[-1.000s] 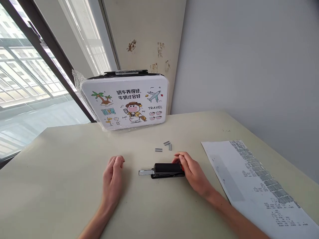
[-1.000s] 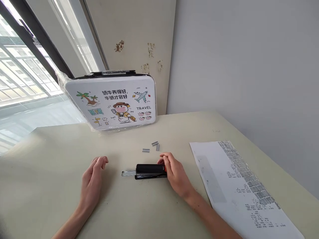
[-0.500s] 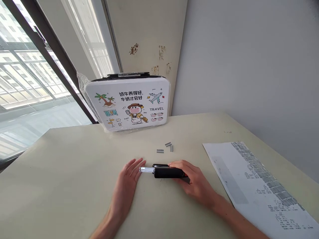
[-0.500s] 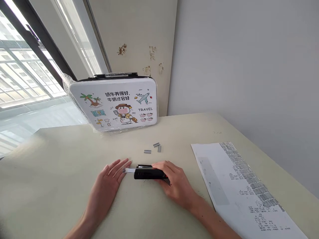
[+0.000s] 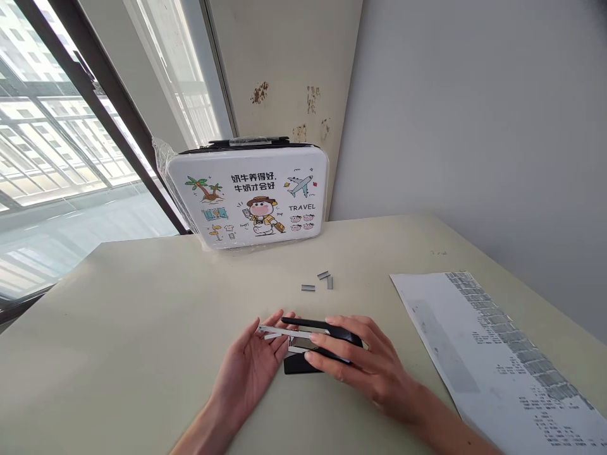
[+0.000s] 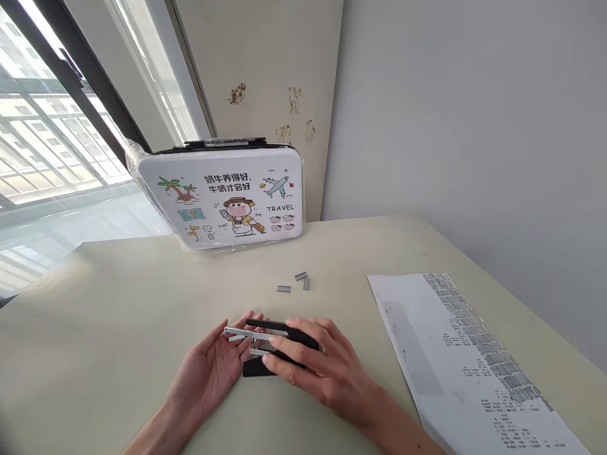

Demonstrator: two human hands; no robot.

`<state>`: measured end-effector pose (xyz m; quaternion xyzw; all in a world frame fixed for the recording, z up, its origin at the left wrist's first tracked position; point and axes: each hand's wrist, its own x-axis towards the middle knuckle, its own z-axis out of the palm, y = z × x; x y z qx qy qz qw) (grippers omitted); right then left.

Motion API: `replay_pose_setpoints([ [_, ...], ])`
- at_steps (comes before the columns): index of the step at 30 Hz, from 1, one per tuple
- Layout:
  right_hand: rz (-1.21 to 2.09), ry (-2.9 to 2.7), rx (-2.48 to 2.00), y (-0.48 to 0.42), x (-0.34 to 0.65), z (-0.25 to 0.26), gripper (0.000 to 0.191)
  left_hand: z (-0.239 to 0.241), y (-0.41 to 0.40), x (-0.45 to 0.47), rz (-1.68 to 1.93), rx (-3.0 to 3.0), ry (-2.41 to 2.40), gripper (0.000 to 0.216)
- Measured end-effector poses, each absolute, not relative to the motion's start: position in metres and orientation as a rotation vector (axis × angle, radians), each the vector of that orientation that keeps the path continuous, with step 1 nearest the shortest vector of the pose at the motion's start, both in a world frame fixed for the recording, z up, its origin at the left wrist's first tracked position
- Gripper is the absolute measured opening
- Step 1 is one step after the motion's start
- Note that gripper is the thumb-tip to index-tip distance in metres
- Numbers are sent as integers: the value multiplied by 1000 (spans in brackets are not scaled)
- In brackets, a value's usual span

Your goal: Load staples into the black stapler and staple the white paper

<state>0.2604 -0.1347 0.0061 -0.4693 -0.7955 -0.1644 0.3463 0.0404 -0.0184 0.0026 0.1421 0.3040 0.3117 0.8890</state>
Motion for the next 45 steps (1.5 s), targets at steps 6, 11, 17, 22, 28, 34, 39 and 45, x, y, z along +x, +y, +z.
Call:
replay_pose_setpoints([
  [6, -402, -1970, -1223, -136, 261, 4, 39, 3, -18, 40, 647, 452, 643, 29],
  [11, -203, -1803, -1308, -135, 265, -3, 53, 5, -26, 42, 817, 761, 770, 28],
  [17, -150, -1718, -1326, -130, 267, -10, 56, 5, -40, 39, 871, 1393, 890, 52],
  [22, -138, -1709, -1320, -129, 269, -12, 56, 2, -44, 39, 843, 1556, 844, 62],
  [28, -113, -1699, -1313, -129, 269, -10, 55, -2, -46, 37, 826, 1777, 787, 60],
  [34, -99, -1706, -1324, -131, 267, -9, 49, 1, -51, 38, 803, 1941, 773, 61],
  [39, -15, -1647, -1302, -129, 266, -7, 46, 0, -44, 37, 827, 1894, 796, 57],
  [45, 483, -1480, -1378, -128, 263, -5, 28, 5, -30, 34, 870, 1741, 1010, 44],
])
